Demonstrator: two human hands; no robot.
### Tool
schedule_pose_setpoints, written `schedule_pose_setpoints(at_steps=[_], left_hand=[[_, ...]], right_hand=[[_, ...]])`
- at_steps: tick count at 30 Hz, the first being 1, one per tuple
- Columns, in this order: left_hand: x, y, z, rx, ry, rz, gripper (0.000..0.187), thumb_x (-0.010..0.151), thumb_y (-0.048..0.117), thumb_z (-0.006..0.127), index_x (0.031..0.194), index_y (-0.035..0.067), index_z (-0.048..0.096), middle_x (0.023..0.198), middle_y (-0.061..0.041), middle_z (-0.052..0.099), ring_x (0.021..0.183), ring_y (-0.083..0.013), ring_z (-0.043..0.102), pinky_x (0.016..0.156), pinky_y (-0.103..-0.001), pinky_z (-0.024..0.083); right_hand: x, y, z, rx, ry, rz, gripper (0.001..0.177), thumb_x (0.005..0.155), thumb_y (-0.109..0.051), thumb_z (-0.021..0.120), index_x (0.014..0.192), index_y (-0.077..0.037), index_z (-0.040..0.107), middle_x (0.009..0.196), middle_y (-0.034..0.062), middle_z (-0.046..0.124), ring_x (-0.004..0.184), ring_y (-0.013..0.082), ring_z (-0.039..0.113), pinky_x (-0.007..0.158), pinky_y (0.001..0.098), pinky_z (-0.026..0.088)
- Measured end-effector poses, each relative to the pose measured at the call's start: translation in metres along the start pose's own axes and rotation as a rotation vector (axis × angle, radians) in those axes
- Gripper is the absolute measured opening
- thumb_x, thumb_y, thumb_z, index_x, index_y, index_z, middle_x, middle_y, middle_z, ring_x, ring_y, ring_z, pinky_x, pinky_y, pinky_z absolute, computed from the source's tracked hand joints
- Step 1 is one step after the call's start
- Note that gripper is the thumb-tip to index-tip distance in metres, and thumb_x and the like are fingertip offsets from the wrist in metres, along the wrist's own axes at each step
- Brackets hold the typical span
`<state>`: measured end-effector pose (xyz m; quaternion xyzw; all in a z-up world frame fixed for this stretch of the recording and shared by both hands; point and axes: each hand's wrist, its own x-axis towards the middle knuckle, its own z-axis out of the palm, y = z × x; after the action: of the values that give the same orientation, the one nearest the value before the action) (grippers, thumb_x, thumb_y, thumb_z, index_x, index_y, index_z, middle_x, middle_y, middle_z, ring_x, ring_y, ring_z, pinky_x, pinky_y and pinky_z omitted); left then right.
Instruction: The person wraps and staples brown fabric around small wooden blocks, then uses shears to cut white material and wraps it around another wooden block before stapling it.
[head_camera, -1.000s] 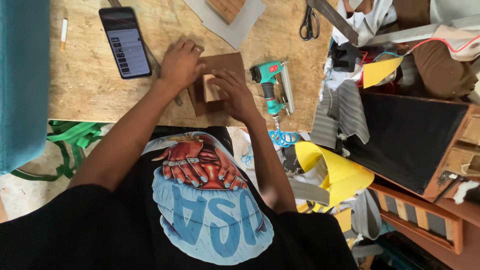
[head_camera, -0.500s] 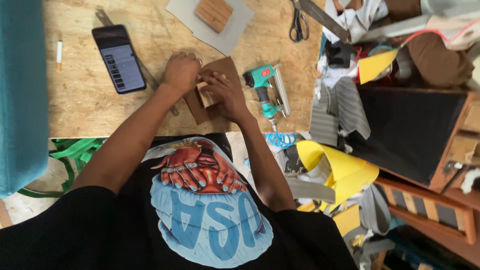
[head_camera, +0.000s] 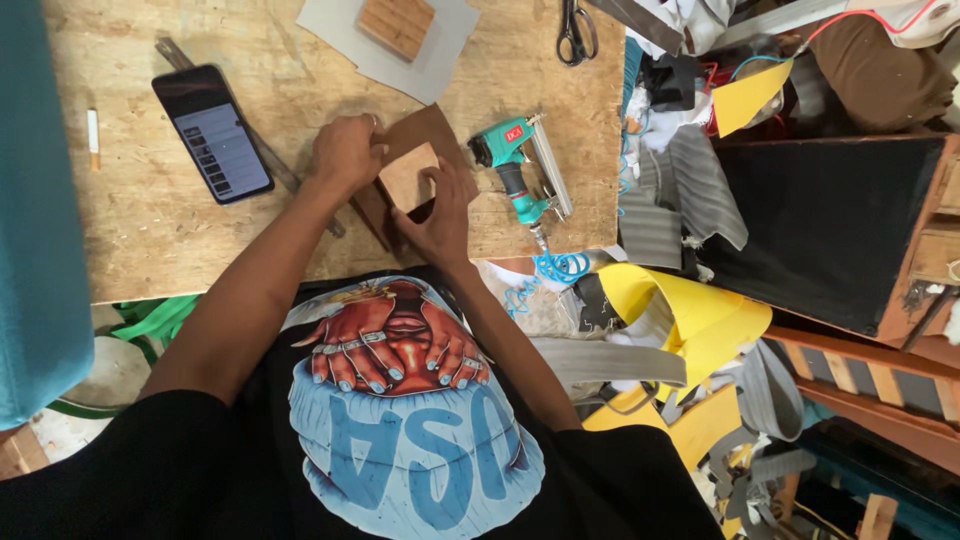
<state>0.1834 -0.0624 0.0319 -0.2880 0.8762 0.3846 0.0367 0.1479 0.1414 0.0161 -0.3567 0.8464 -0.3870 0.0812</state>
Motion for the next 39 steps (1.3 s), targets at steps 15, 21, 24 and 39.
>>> schedule_pose_setpoints(at_steps=[15,21,24,39], left_hand=[[0.002,-0.011,0.009,0.019,0.049,0.094,0.023,0.087,0.02,0.076,0.107,0.009,0.072,0.099,-0.021,0.072,0.096,-0.0435,0.068,0.084,-0.052,0.054],[0.004,-0.016,0.014,0.011,0.054,0.111,0.023,0.087,0.02,0.076,0.107,0.009,0.072,0.098,-0.02,0.073,0.096,-0.0418,0.068,0.085,-0.051,0.054],[-0.001,-0.022,0.016,-0.131,0.126,0.228,0.019,0.085,0.018,0.077,0.1,0.008,0.072,0.098,-0.018,0.07,0.094,-0.0394,0.069,0.082,-0.049,0.054],[-0.058,-0.017,0.017,0.365,0.174,0.644,0.067,0.077,0.043,0.079,0.129,0.003,0.064,0.143,-0.012,0.057,0.128,-0.0269,0.054,0.102,-0.043,0.044]], right_hand=[[-0.006,0.008,0.014,-0.015,0.09,-0.041,0.072,0.075,-0.024,0.089,0.136,-0.009,0.054,0.157,0.0255,0.041,0.146,0.0457,0.039,0.121,0.0544,0.033],[-0.006,0.007,0.012,-0.029,0.071,-0.029,0.071,0.074,-0.025,0.089,0.134,-0.01,0.056,0.157,0.0255,0.041,0.145,0.0456,0.04,0.119,0.0545,0.035],[-0.004,0.002,0.014,-0.067,0.075,-0.024,0.071,0.074,-0.025,0.089,0.135,-0.01,0.056,0.158,0.0253,0.04,0.144,0.046,0.039,0.119,0.0551,0.033],[0.022,0.103,-0.092,-0.196,0.005,0.223,0.081,0.079,-0.013,0.074,0.151,0.0,0.041,0.108,0.0226,0.069,0.095,0.0412,0.068,0.082,0.0489,0.053]])
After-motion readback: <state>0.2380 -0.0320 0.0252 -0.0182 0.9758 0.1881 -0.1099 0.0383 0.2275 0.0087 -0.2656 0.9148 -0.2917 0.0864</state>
